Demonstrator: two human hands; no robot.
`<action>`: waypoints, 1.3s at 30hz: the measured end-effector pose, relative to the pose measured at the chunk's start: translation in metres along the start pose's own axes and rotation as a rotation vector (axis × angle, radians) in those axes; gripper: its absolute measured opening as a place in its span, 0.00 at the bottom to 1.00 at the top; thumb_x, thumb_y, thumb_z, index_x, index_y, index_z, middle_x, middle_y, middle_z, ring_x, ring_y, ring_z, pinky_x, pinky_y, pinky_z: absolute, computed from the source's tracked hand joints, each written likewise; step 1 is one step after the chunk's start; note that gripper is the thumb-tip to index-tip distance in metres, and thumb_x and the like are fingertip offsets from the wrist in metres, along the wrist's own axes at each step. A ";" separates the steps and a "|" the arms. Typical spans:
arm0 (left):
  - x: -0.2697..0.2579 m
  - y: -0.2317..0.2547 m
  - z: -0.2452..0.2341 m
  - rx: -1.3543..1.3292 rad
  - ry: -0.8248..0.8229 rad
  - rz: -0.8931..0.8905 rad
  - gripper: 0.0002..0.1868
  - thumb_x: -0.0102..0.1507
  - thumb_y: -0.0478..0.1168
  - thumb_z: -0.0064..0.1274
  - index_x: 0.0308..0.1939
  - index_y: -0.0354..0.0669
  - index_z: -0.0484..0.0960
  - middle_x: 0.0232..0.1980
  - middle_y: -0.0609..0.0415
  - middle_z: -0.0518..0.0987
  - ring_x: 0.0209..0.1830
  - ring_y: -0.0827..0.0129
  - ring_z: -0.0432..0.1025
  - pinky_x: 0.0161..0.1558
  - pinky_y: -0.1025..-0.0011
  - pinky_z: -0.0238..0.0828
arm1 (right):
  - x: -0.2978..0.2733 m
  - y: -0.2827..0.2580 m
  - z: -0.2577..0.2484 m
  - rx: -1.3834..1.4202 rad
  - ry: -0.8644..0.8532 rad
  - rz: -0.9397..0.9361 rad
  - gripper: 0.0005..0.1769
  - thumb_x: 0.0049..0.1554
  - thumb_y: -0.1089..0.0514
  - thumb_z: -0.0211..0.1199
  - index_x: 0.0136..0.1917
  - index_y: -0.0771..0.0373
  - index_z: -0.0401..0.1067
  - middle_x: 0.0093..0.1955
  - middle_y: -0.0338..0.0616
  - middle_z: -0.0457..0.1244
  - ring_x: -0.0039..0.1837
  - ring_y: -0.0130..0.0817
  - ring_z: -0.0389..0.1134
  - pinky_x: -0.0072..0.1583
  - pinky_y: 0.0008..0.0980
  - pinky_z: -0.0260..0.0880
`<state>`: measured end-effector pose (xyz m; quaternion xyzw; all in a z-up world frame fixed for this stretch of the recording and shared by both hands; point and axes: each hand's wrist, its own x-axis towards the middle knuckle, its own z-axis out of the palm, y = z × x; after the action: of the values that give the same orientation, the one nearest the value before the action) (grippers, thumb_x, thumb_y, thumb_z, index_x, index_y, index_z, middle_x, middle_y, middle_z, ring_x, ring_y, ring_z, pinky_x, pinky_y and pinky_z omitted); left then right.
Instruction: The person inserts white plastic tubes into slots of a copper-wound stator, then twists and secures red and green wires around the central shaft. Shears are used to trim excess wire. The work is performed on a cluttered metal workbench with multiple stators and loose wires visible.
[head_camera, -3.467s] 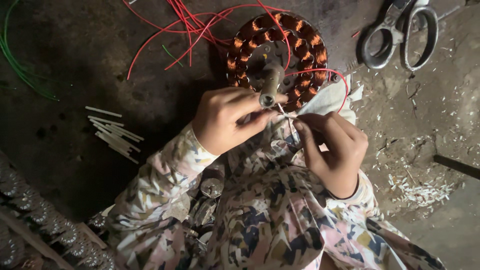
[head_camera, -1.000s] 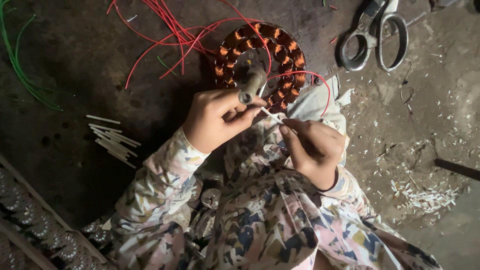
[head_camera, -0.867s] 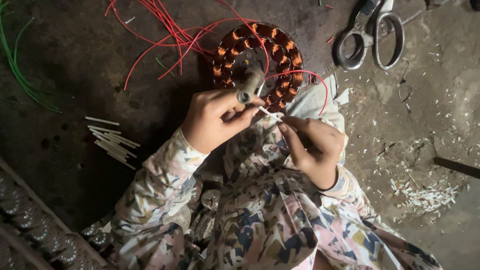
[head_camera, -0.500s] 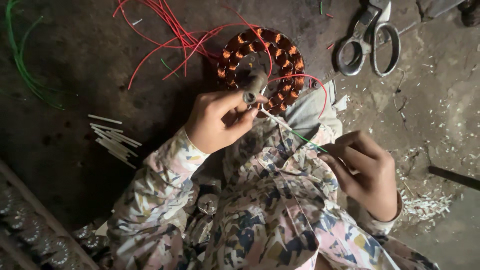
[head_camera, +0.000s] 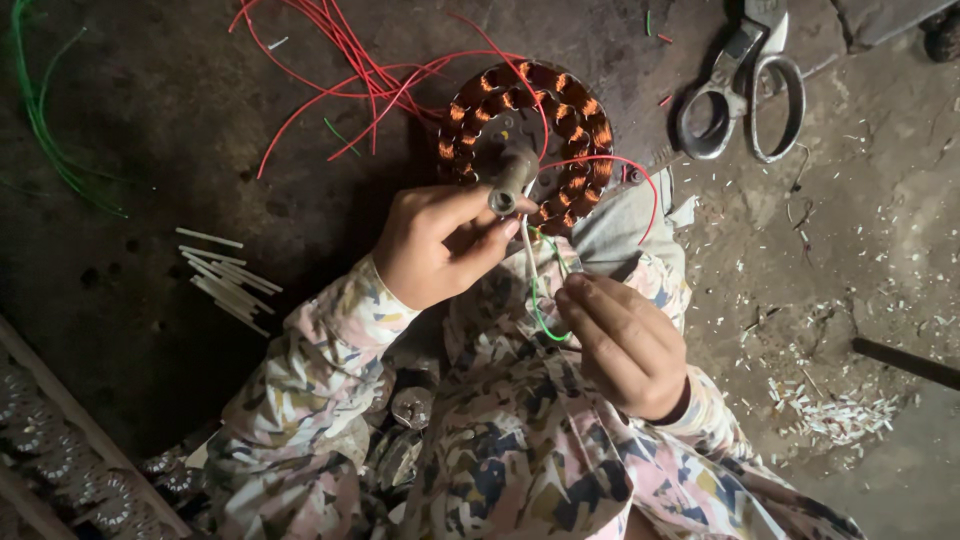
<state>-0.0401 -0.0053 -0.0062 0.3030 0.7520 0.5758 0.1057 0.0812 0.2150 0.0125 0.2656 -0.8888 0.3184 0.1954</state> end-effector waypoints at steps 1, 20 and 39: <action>-0.001 0.000 0.000 -0.008 -0.001 -0.004 0.10 0.66 0.29 0.56 0.51 0.38 0.85 0.27 0.56 0.74 0.24 0.72 0.73 0.32 0.72 0.69 | 0.000 -0.001 0.000 -0.006 0.015 0.024 0.15 0.50 0.76 0.63 0.52 0.78 0.75 0.53 0.60 0.68 0.55 0.55 0.74 0.56 0.44 0.79; -0.001 0.000 0.002 -0.015 0.003 -0.026 0.10 0.67 0.29 0.56 0.53 0.36 0.84 0.30 0.52 0.75 0.26 0.73 0.73 0.34 0.73 0.71 | -0.002 -0.007 0.018 0.153 0.003 0.243 0.20 0.47 0.75 0.62 0.55 0.76 0.74 0.56 0.60 0.67 0.56 0.51 0.74 0.57 0.39 0.75; -0.005 -0.004 0.011 0.334 0.094 0.183 0.13 0.68 0.30 0.55 0.57 0.41 0.82 0.49 0.47 0.84 0.44 0.56 0.81 0.46 0.64 0.79 | -0.001 0.006 0.046 0.202 0.146 0.239 0.20 0.50 0.77 0.64 0.58 0.71 0.74 0.58 0.56 0.67 0.57 0.50 0.74 0.58 0.38 0.75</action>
<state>-0.0323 0.0004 -0.0144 0.3560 0.8105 0.4639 -0.0342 0.0703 0.1885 -0.0236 0.1522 -0.8609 0.4457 0.1925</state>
